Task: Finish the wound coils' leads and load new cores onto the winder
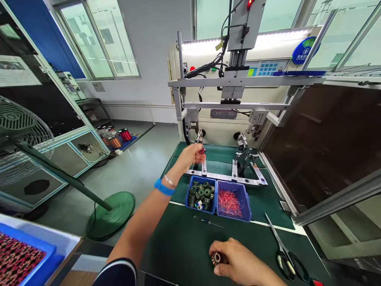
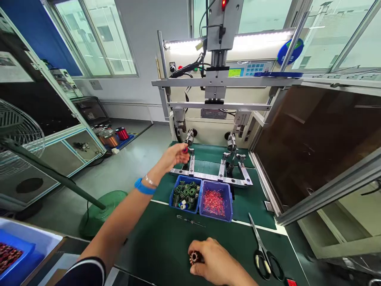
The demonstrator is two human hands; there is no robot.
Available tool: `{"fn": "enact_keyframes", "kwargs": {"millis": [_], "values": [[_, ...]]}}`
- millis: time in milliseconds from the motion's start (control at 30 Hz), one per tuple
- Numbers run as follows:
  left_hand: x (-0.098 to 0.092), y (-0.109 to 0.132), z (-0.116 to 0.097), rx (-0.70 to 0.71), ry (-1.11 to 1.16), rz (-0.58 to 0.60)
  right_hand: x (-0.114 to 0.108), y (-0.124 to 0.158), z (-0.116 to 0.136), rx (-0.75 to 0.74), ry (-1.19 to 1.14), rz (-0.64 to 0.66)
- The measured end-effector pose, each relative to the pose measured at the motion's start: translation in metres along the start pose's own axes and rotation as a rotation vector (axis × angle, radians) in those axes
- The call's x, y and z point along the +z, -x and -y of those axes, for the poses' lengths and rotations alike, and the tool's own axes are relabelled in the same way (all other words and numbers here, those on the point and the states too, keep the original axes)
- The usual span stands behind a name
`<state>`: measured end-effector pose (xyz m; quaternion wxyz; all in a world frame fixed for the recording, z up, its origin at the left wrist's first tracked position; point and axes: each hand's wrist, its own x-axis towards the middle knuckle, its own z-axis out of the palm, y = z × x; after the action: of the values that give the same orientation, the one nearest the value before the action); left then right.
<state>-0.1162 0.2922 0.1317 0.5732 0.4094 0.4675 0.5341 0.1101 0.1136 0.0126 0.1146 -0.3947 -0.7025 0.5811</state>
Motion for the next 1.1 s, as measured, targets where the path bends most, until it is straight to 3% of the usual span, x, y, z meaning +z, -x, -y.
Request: {"fn": "enact_keyframes", "kwargs": {"millis": [133,233,333,467,533,633,767,900,1100], "values": [[-0.034,0.097,0.055,-0.108,-0.015,0.197,-0.025,0.0,0.015,-0.175,0.321,-0.04],[-0.052,0.151,0.104,-0.21,-0.079,0.325,-0.055,-0.025,0.036,-0.298,0.57,-0.095],[-0.052,0.181,0.141,-0.265,-0.281,0.386,-0.074,-0.07,0.048,-0.303,0.664,-0.273],[-0.042,0.2,0.156,-0.022,-0.818,0.339,-0.079,-0.117,0.043,-0.3,0.761,-0.347],[-0.04,0.199,0.147,0.061,-0.971,0.356,-0.08,-0.124,0.037,-0.314,0.771,-0.353],[-0.043,0.18,0.121,0.114,-0.994,0.333,-0.079,-0.116,0.032,-0.357,0.739,-0.406],[-0.049,0.126,0.094,0.304,-1.094,-0.012,-0.072,-0.087,0.034,-0.455,0.662,-0.489],[-0.05,0.084,0.094,0.31,-1.098,-0.069,-0.065,-0.06,0.034,-0.614,0.653,-0.534],[-0.055,0.076,0.101,0.291,-0.909,-0.085,-0.066,-0.04,0.018,-0.734,0.657,-0.636]]}}
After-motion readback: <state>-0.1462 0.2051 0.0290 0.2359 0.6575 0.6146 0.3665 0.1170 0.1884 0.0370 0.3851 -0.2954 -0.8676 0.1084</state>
